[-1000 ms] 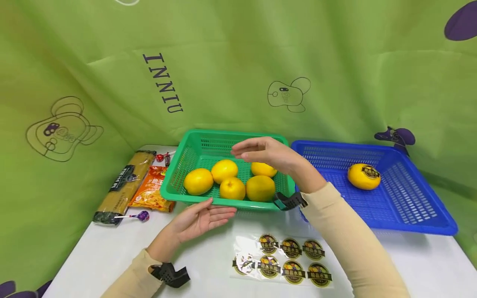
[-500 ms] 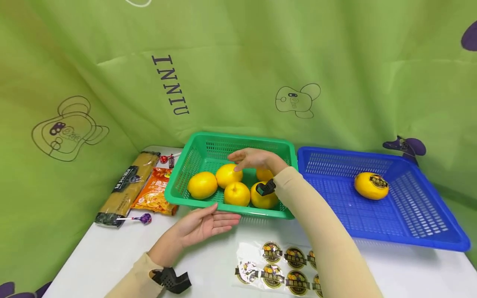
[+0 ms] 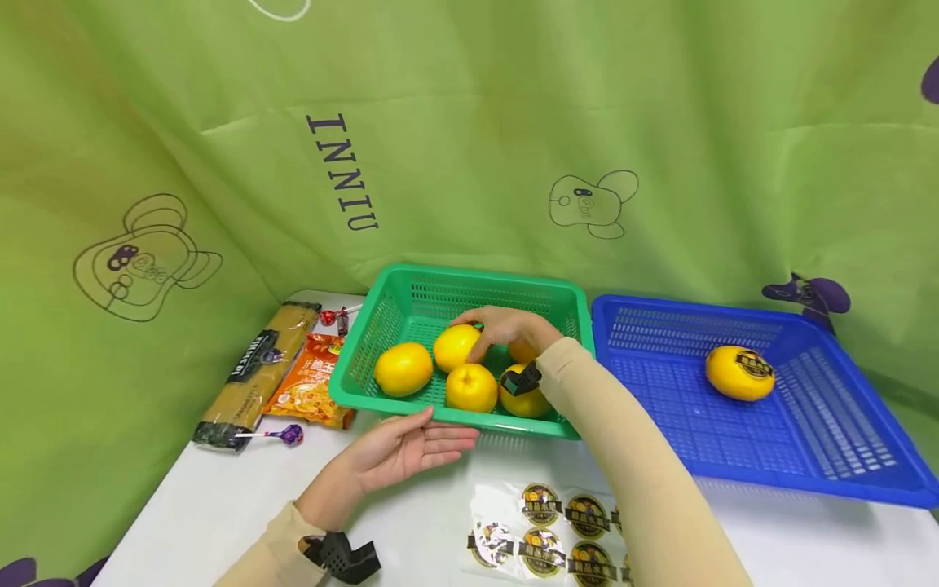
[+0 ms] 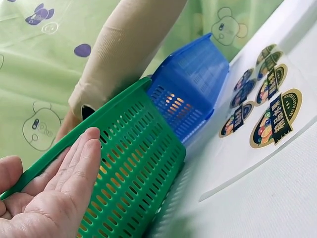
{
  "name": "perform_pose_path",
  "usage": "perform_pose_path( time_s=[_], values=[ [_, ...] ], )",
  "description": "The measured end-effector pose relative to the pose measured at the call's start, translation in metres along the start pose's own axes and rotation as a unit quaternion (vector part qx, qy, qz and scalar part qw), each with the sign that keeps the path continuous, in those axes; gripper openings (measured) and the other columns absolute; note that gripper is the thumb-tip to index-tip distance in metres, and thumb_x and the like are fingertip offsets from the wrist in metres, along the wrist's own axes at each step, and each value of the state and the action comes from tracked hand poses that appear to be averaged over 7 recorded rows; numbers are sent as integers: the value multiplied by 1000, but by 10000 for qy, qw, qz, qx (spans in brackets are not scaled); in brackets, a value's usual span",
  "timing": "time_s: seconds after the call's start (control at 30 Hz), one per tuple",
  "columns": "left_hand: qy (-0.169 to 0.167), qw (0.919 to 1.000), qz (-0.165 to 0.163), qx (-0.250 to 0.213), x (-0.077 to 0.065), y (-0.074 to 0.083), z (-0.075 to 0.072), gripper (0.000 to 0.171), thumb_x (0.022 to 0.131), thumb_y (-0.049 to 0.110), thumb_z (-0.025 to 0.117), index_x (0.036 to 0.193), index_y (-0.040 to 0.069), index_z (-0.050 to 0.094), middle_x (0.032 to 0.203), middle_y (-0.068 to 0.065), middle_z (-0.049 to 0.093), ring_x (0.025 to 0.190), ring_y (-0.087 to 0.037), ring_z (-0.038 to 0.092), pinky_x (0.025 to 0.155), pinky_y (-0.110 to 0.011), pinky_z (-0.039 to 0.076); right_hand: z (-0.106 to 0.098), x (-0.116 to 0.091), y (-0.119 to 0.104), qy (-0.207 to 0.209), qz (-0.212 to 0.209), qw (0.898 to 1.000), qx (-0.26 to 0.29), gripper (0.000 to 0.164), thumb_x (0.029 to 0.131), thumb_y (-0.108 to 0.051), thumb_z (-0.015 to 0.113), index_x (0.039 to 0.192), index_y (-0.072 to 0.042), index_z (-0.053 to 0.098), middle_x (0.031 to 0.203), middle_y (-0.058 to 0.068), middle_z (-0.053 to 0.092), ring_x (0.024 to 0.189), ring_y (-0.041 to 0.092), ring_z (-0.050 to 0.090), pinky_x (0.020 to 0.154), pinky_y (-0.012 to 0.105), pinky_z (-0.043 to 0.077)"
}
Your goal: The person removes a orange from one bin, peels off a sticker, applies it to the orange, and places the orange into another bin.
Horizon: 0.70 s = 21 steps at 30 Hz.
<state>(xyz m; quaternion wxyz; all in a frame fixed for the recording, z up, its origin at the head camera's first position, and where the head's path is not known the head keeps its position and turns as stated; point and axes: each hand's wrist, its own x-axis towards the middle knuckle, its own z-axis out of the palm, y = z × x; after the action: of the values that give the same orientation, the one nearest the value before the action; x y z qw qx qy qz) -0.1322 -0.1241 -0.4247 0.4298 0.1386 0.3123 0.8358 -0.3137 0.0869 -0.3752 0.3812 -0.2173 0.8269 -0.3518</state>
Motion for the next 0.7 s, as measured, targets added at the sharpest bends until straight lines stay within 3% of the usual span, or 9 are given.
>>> perform_pose_path(
  time_s=[0.07, 0.2, 0.33, 0.43, 0.53, 0.6, 0.7],
  values=[
    [-8, 10000, 16, -1, 1, -2, -1, 64, 104, 29, 31, 141, -20, 13, 146, -35, 27, 134, -34, 39, 111, -36, 35, -4, -7, 0, 239, -173, 9993, -220, 76, 74, -21, 80, 141, -24, 44, 147, 6, 38, 133, 29, 35, 114, 54, 24],
    [-2, 10000, 5, -6, 4, -2, -2, 63, 105, 28, 30, 141, -20, 12, 146, -35, 26, 135, -35, 38, 111, -36, 35, -12, -33, -3, 748, -439, 9962, 45, 77, 75, -25, 81, 142, -25, 43, 144, 4, 41, 126, 28, 43, 109, 51, 32],
    [-21, 10000, 22, 12, 7, 2, -2, 63, 105, 28, 30, 142, -20, 11, 147, -35, 24, 136, -35, 36, 112, -36, 34, -15, -72, -13, 1356, -822, 9869, 304, 74, 77, -24, 79, 141, -28, 43, 142, 3, 44, 119, 27, 48, 99, 45, 43],
    [3, 10000, 65, 72, 8, 5, -2, 64, 105, 29, 31, 142, -20, 11, 147, -36, 22, 137, -36, 34, 112, -36, 35, -4, -110, -18, 1710, -1271, 9756, 531, 73, 79, -18, 77, 142, -26, 42, 138, 4, 47, 113, 26, 53, 90, 38, 50],
    [86, 9999, 68, 88, 7, 6, -1, 65, 104, 29, 32, 142, -20, 10, 147, -37, 19, 137, -36, 34, 111, -35, 36, 19, -149, -13, 1916, -2182, 9519, 983, 73, 79, -5, 72, 144, -15, 39, 136, 7, 47, 111, 24, 55, 88, 33, 53],
    [122, 9999, 62, 83, 6, 4, 0, 65, 105, 29, 32, 142, -20, 10, 147, -37, 18, 136, -35, 35, 111, -35, 36, 41, -173, -2, 1937, -2963, 9259, 1319, 74, 77, 6, 68, 143, -5, 37, 137, 9, 47, 112, 22, 55, 89, 30, 53],
    [154, 9998, 70, 57, 4, 1, 1, 64, 105, 29, 31, 142, -20, 10, 146, -37, 20, 135, -34, 39, 111, -35, 36, 76, -199, 18, 1838, -3767, 8920, 1693, 77, 72, 15, 64, 142, 5, 33, 138, 12, 47, 118, 20, 53, 93, 29, 51]
  ],
)
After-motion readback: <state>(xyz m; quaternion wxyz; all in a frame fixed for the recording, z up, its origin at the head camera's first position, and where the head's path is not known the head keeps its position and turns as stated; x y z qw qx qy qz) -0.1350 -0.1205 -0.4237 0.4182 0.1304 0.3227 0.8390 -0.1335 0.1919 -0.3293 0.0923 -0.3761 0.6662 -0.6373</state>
